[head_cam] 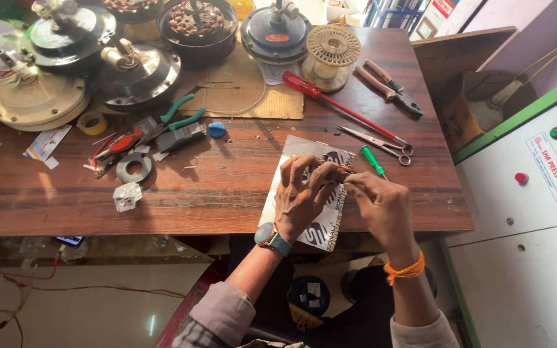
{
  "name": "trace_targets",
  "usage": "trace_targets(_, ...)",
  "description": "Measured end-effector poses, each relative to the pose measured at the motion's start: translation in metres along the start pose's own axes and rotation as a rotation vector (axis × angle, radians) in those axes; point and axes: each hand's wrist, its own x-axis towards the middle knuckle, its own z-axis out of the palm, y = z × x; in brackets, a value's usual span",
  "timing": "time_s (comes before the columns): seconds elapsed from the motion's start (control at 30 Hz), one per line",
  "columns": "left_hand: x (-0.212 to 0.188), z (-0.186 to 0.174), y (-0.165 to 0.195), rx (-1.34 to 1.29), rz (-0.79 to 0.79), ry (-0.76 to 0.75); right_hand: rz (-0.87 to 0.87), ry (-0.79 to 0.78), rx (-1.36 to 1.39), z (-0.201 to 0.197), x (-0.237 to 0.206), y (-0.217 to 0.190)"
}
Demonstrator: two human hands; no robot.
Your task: The person sits at a workbench and works on a small electric motor armature, holding it in one hand while repositioning and pressing the copper windings and commutator with the other hand, occasionally picking up a small screwdriver to work on the windings. The person turns the armature to reach different sides while working over a notepad on the bench.
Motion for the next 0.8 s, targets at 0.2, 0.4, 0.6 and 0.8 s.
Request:
trace_targets(0.2,0.003,-0.001,0.002,0.037,0.014,0.001,-0.103,0.063,-0.058,0.010,-0.005,0.002)
trace_targets(0.4,-0.002,0.000,-0.001,0.054,0.004,-0.014,-0.138,0.087,-0.145,0.016,-0.011,0.001)
trace_targets(0.6,-0.008,0.008,-0.010,-0.068,0.095,0.004,-0.235,0.107,-0.113,0.028,-0.016,0.009)
trace_targets(0.8,-0.019,0.015,-0.015,-0.022,0.236,-0.080,-0.269,-0.005,-0.070,0.027,-0.037,0.017)
